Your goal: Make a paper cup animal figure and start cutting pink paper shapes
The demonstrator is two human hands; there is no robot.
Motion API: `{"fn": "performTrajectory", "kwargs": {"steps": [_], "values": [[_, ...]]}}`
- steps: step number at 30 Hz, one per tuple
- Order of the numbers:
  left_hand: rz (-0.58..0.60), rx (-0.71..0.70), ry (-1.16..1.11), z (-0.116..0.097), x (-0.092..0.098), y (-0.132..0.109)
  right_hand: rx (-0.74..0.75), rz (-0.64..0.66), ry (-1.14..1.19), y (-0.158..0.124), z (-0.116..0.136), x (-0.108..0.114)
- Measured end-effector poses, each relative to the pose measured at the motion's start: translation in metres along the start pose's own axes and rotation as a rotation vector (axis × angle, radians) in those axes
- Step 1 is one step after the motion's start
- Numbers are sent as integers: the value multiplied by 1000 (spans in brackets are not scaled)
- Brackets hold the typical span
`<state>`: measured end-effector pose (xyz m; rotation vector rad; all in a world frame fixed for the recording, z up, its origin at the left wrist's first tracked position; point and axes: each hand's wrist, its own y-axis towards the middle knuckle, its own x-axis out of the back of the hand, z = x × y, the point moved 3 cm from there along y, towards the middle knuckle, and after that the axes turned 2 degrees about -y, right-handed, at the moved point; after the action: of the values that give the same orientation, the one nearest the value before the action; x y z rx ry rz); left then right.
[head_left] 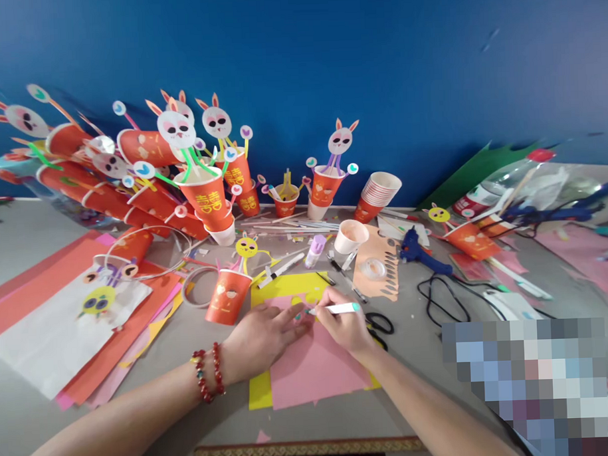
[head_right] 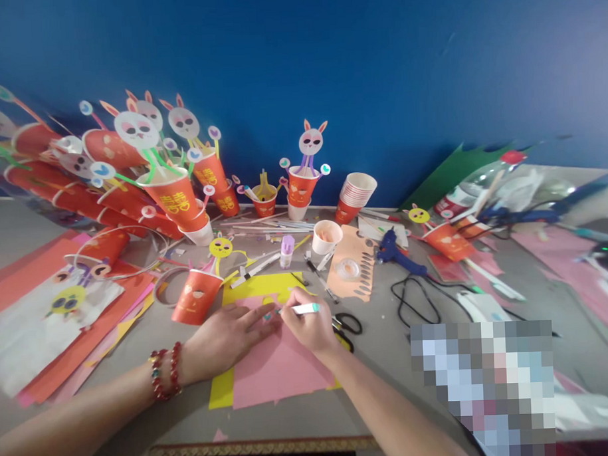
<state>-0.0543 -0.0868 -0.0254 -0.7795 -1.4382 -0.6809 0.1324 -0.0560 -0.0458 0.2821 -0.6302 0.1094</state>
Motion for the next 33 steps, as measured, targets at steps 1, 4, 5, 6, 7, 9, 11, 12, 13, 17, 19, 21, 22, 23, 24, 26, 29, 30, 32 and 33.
{"fn": "performTrajectory", "kwargs": {"steps": [1, 4, 5, 6, 7, 9, 11, 12, 13, 17, 19, 21, 22, 23, 24, 26, 29, 30, 32, 33], "values": [[-1, 1, -3, 0, 0, 0, 0, -2, 4, 0, 0, 0], [-5, -4, -9, 0, 1, 0, 2, -1, 2, 0, 0, 0], [-5, -7, -9, 0, 1, 0, 1, 2, -1, 0, 0, 0], [-3, -8, -9, 0, 1, 0, 0, 4, -3, 0, 0, 0], [-1, -8, -10, 0, 1, 0, -2, 5, -2, 0, 0, 0], [7, -5, -12, 0, 1, 0, -3, 2, 6, 0, 0, 0], [13, -1, -9, 0, 1, 0, -1, 0, 11, 0, 0, 0], [14, 0, -6, 0, 1, 0, 1, 0, 13, 0, 0, 0], [14, 0, -3, 0, 1, 0, 4, 0, 14, 0, -1, -1], [19, -7, -2, 0, 0, 0, 7, -40, 47, -1, -4, 0], [18, -3, -3, 0, -1, 0, 8, -54, 63, -1, -5, 1], [12, 3, -4, 0, -1, 0, 14, -46, 64, -1, -5, 0], [8, 6, -4, 0, -1, 0, 18, -40, 60, -1, -5, 0], [6, 7, -3, 0, -1, 0, 20, -35, 54, -1, -4, 0], [5, 6, -2, 0, -1, 0, 20, -28, 47, -1, -4, 0], [7, 2, 0, 0, -1, 0, 19, -12, 31, -1, -3, 0], [10, -2, 1, 0, 0, 0, 22, -29, 18, -1, -3, 1], [10, -2, 0, 0, 0, 0, 21, -43, 23, -1, -3, 1], [13, -2, 0, 0, 1, 0, 18, -60, 36, -1, -4, 1], [15, -1, 0, 0, 1, 0, 17, -58, 41, -1, -4, 1]]}}
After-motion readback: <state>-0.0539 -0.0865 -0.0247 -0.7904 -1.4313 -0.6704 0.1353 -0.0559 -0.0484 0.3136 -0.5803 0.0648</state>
